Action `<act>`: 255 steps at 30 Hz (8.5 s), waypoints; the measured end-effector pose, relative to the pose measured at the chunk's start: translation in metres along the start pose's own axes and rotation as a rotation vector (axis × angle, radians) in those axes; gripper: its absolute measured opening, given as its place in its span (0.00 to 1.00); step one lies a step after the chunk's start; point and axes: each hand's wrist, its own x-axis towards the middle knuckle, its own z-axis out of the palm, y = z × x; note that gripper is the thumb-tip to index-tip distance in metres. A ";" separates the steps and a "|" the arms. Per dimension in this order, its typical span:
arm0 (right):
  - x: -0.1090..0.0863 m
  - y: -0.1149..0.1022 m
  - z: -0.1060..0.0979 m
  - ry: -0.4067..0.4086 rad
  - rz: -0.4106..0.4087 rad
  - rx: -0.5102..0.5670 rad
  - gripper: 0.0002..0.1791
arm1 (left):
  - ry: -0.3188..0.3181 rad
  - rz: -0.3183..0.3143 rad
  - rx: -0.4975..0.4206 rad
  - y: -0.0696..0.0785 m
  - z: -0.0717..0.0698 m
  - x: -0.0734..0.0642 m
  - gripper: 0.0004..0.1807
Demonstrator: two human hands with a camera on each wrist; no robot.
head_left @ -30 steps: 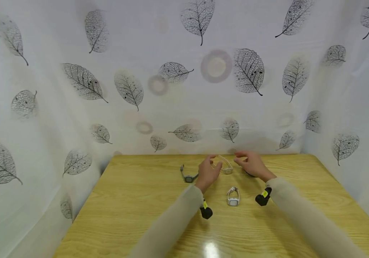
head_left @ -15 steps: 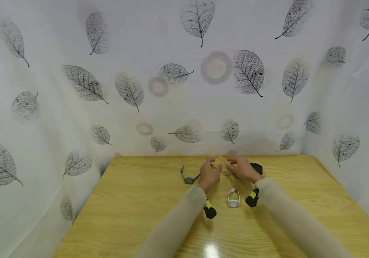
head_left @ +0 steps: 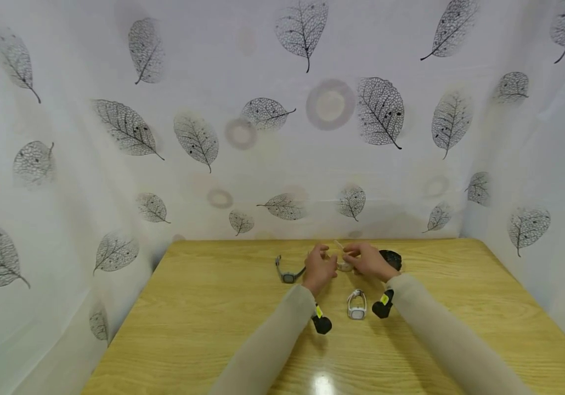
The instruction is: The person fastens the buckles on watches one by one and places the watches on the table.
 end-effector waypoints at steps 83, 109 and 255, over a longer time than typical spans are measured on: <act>-0.032 -0.003 -0.009 0.143 -0.069 0.325 0.29 | -0.182 0.196 -0.257 0.011 -0.022 -0.003 0.16; -0.041 -0.001 0.002 0.177 -0.152 0.381 0.26 | -0.194 0.186 -0.326 0.008 -0.033 -0.007 0.22; -0.057 -0.020 0.014 0.223 -0.232 0.261 0.18 | -0.319 0.249 -0.317 0.019 -0.058 -0.016 0.12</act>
